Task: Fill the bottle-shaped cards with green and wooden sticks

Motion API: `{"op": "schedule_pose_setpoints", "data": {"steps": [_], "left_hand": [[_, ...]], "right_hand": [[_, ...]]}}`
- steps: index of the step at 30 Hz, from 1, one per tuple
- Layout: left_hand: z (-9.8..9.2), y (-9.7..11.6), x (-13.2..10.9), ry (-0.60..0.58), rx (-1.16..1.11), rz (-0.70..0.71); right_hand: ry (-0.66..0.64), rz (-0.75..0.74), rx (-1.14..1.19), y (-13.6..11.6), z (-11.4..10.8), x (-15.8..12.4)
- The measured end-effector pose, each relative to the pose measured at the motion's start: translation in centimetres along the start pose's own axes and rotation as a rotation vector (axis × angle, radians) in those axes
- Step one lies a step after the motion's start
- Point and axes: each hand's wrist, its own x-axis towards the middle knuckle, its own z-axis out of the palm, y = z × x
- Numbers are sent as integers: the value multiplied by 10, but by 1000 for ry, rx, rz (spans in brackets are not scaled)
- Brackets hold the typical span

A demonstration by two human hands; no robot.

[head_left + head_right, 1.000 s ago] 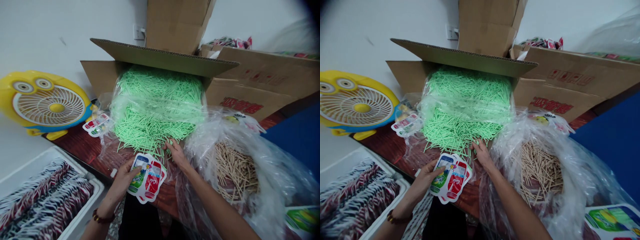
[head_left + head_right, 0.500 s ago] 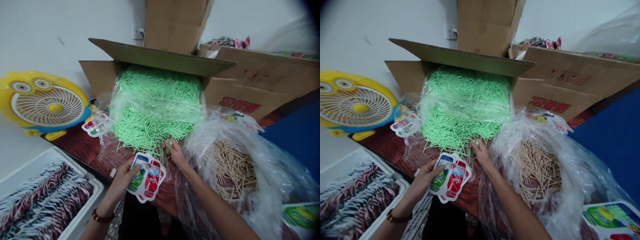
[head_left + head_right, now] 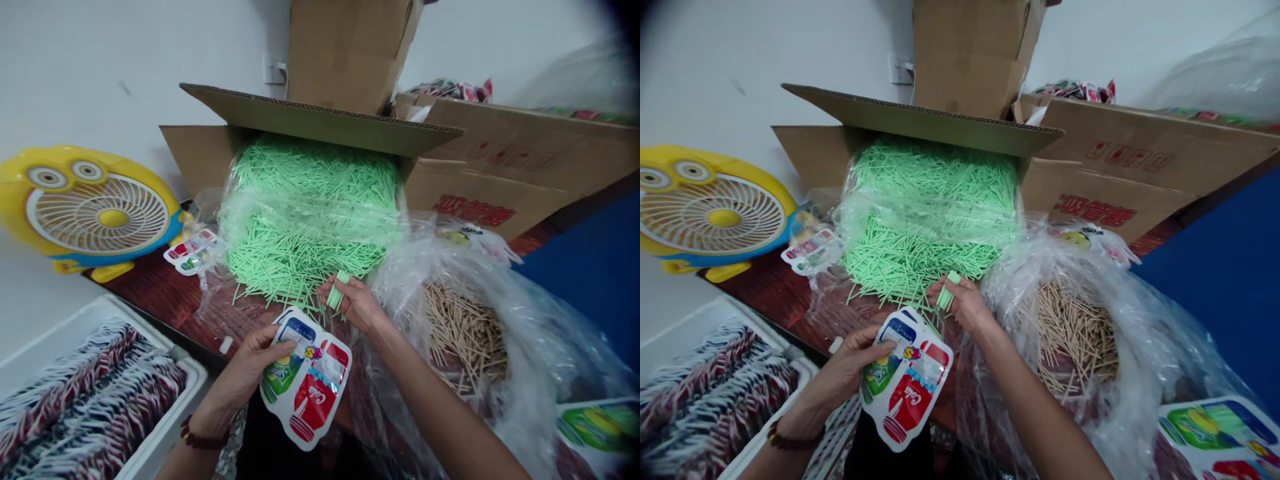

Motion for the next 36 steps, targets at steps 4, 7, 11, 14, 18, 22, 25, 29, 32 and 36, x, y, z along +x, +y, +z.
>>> {"op": "schedule_pose_setpoints", "data": {"steps": [4, 7, 11, 14, 18, 22, 25, 29, 32, 36], "left_hand": [[5, -7, 12, 0, 60, 10], [4, -11, 18, 66, 175, 58], [6, -11, 17, 66, 322, 52], [12, -11, 12, 28, 372, 77], [21, -11, 7, -11, 419, 69], [28, -15, 4, -18, 488, 55], [31, -17, 2, -23, 511, 63], [34, -19, 1, -35, 530, 58], [35, -22, 0, -69, 597, 54], [37, -26, -3, -90, 729, 215]], "right_hand": [[-151, 34, -304, -3, 10, -27], [-207, -103, -658, -1, 11, -44], [-253, -202, -1009, -3, 16, -59], [-295, -274, -1196, -4, 22, -66], [-314, -325, -1297, -6, 20, -76], [-298, -337, -1245, -9, 10, -87], [-304, -383, -1240, -10, 7, -93], [-322, -420, -1278, -11, 8, -100], [-298, -375, -1176, -12, 7, -103], [-105, -319, -648, -14, 5, -106]]}}
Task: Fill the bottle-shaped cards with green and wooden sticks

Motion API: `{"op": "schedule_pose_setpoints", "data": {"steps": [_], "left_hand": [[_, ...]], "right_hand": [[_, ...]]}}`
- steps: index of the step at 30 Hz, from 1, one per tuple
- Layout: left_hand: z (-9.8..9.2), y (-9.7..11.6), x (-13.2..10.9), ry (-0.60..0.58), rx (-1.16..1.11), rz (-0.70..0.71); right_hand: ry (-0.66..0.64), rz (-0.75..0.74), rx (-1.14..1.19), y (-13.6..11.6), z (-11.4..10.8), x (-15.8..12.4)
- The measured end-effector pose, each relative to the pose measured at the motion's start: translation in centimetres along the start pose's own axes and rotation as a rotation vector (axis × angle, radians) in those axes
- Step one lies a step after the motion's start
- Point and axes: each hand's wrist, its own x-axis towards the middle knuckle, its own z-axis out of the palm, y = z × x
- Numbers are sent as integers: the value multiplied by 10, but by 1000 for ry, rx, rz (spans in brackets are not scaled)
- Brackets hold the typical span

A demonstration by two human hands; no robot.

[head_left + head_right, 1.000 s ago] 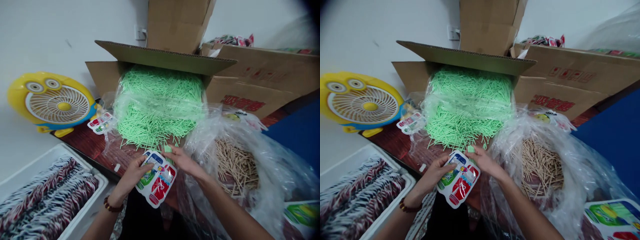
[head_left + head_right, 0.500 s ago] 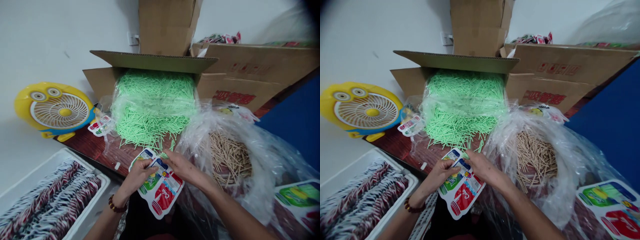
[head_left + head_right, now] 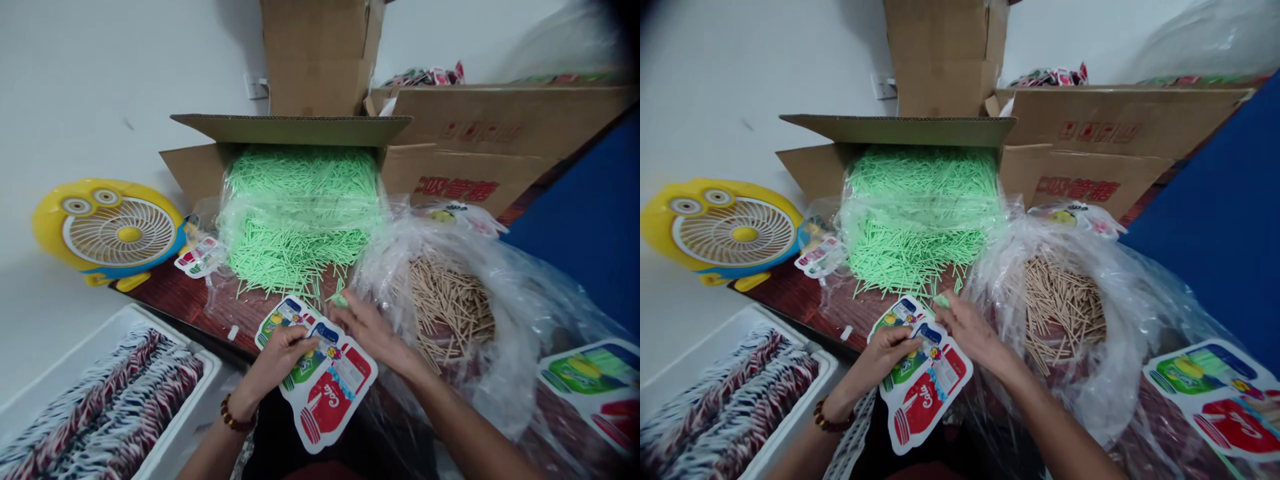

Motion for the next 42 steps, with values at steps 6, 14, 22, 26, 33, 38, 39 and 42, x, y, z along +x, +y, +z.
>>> {"op": "schedule_pose_setpoints", "data": {"steps": [6, 14, 22, 26, 33, 38, 39, 42], "left_hand": [[7, 1, -4, -18, 130, 269], [13, 8, -6, -14, 103, 256], [17, -2, -6, 27, -320, 10], [17, -7, -3, 74, -488, -57], [19, -7, 1, 112, -580, -64], [19, -6, 6, 157, -604, -14], [18, -6, 7, 162, -593, -4], [18, -6, 9, 179, -546, 37]], "right_hand": [[460, -15, 799, -11, 18, -5], [480, 133, 713, -18, 41, -20], [125, 272, 670, -12, 30, -29], [39, 197, 443, -16, 10, -25], [-282, 69, -354, -31, -18, -22], [-192, 14, -397, -36, -18, -20], [-199, 24, -409, -36, -17, -20], [-243, 45, -396, -32, -14, -18]]}}
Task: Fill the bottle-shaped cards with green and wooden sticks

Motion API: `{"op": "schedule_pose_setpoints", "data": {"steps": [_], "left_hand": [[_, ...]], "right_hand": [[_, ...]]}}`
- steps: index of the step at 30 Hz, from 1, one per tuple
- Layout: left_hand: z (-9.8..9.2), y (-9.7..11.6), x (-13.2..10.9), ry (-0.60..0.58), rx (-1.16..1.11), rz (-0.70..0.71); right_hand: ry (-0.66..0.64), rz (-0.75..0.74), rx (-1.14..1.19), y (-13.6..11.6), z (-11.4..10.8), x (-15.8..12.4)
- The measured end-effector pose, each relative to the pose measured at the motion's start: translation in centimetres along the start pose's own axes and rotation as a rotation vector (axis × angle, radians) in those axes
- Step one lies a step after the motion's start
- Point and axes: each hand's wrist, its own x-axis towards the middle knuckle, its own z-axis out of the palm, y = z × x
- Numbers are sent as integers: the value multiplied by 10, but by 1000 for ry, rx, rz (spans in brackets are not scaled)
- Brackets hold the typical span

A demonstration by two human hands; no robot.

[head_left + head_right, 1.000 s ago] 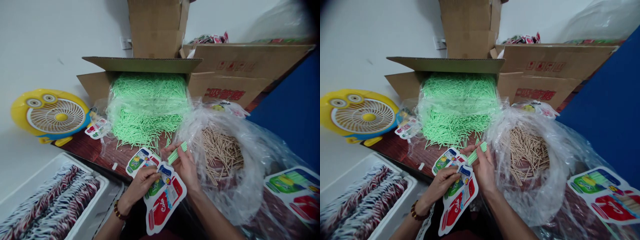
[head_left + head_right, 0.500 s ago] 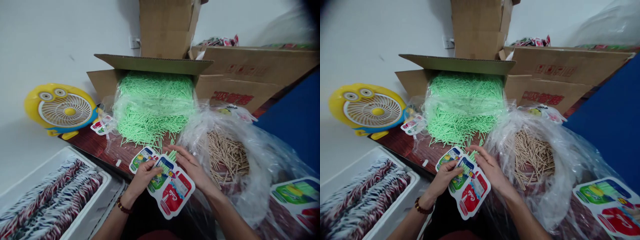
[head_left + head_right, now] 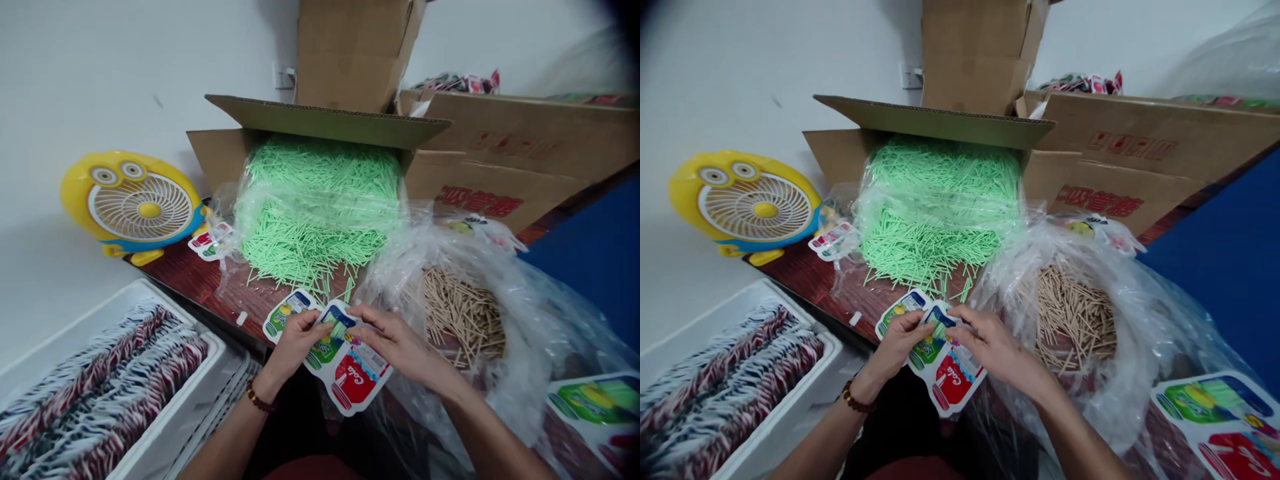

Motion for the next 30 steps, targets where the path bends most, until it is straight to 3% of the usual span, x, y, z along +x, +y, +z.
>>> {"op": "schedule_pose_setpoints", "data": {"steps": [5, 11, 30], "left_hand": [[-1, 3, -1, -17, -33, -7], [-2, 6, -5, -162, -149, -171], [3, 13, -5, -63, -95, -207]], "right_hand": [[50, -26, -24, 7, 4, 9], [40, -17, 23, 9, 4, 18], [38, 55, 300, 18, -1, 21]]}}
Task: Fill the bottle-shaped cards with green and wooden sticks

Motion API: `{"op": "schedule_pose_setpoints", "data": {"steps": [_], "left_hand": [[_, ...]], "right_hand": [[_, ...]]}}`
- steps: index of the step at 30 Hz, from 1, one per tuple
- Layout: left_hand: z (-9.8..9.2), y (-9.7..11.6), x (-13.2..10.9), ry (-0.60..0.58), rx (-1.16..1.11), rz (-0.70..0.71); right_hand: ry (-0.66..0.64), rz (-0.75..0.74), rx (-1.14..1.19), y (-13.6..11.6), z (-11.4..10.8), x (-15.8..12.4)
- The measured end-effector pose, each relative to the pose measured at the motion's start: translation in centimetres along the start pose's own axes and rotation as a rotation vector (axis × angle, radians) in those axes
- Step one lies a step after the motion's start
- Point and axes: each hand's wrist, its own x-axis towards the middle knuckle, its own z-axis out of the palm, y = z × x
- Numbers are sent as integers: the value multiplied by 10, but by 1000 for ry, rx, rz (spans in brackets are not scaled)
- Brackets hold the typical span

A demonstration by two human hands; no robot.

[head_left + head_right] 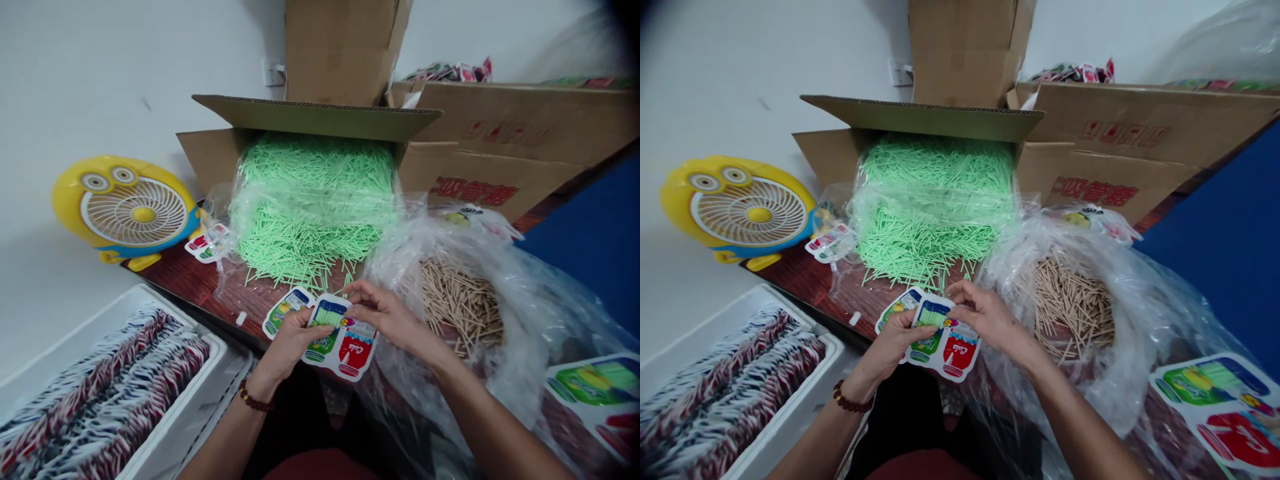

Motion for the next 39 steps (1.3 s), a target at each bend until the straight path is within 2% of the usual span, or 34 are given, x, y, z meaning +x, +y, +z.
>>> {"op": "schedule_pose_setpoints", "data": {"steps": [4, 11, 22, 27, 32, 36, 39], "left_hand": [[-2, -3, -1, -9, 35, -13], [0, -4, -3, -17, 1, -30], [12, 0, -9, -33, -19, -29], [24, 0, -7, 17, 111, 66], [36, -5, -6, 89, 330, 155], [39, -15, -6, 61, 472, 165], [39, -23, -5, 65, 520, 121]], "right_hand": [[-13, 49, -144, 0, -2, -1], [-6, 63, -196, 10, -9, -7], [77, 69, -102, 16, -13, -19], [101, 21, -129, 11, -6, -23], [83, 2, -39, 11, -3, -33], [73, 6, -35, 19, -3, -43], [136, 10, -114, 25, -1, -54]]}}
